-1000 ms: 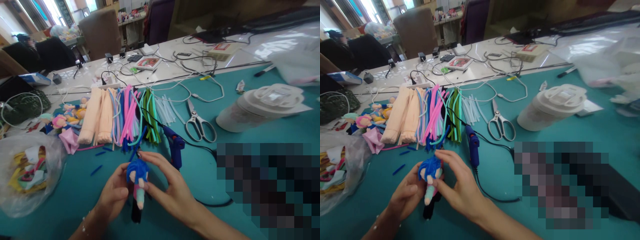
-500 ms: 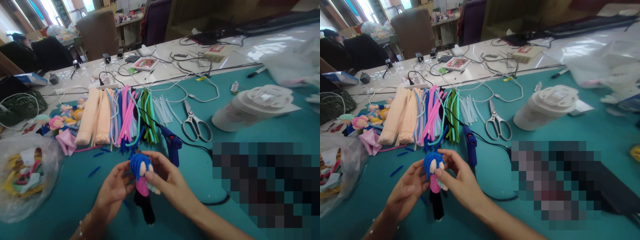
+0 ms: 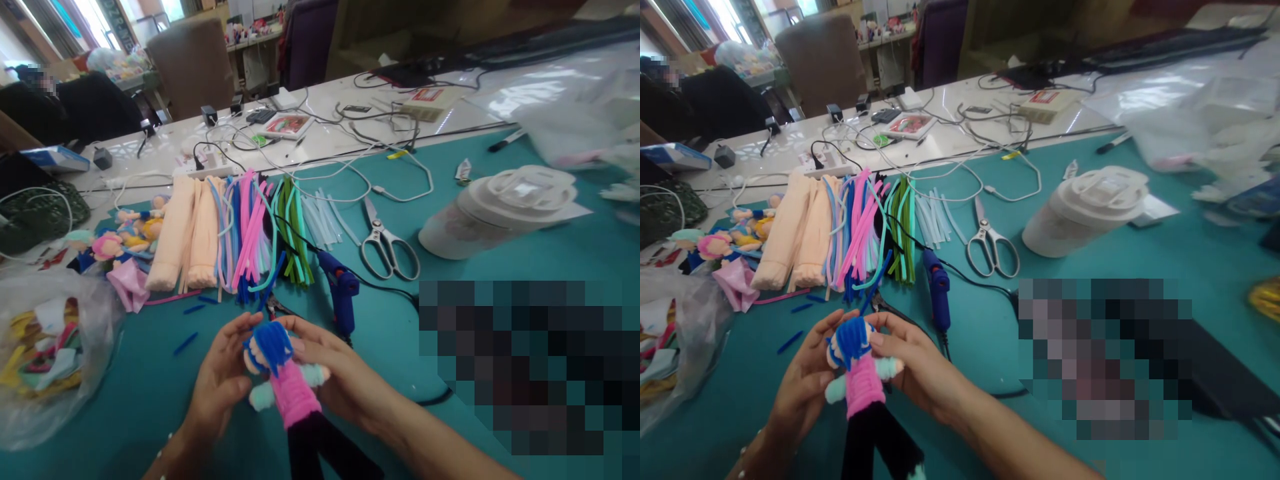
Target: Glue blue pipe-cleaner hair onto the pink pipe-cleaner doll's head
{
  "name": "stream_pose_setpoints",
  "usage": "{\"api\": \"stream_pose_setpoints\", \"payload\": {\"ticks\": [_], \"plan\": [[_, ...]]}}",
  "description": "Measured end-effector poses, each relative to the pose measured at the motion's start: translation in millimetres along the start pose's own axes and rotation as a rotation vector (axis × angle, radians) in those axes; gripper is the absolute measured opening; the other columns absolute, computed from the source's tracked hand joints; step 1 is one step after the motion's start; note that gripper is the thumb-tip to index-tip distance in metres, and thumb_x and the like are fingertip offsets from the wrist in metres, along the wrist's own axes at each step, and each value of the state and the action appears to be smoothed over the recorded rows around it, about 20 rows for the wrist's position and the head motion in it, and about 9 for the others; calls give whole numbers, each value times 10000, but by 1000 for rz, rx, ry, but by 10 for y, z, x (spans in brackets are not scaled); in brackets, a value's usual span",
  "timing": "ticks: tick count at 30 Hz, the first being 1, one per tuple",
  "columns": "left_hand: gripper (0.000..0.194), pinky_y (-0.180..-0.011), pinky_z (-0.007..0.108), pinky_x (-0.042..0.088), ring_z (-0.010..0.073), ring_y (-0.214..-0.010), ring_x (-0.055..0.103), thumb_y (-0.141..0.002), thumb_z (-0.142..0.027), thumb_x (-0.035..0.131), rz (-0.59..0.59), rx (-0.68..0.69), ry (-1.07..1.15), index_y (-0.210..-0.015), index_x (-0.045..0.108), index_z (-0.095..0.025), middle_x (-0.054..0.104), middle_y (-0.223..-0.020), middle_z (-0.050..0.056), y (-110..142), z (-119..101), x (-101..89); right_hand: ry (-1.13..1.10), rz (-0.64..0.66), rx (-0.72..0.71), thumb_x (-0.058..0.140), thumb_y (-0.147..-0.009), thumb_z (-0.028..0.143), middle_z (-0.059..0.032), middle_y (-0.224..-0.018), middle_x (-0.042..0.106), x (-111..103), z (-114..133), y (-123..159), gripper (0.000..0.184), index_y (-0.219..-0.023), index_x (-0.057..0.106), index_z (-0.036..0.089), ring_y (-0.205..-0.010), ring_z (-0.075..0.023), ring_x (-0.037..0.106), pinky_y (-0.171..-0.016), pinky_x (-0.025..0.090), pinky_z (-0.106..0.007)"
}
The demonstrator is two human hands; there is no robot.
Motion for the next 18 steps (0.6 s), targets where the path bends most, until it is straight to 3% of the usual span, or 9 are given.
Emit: {"api": "stream_pose_setpoints", "payload": {"ticks": [10, 18], "plan": [[587, -981, 388, 457, 327, -1195, 568, -657, -149, 813, 22, 108, -174, -1209, 644, -258, 592, -1361, 125, 121, 20, 63, 0, -31, 72, 864, -592, 358, 50, -609, 591, 22, -67, -9, 387, -751, 574, 157, -524, -58, 493, -536, 376, -178], [544, -878, 327, 526, 283, -1022, 666, -555, -170, 879, -78, 140, -195, -1072, 721, -237, 698, -1133, 103, 108, 85, -66, 143, -41, 58, 877, -508, 508, 71, -545, 552, 10, -67, -24, 527, -692, 521, 165, -467, -52, 454, -471, 320, -167]]}}
Point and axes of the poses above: each hand's wrist, its own y-axis away from the middle knuckle, its own x-axis out of the palm, z = x × y, the point moved 6 cm from there along -y, towards the middle knuckle
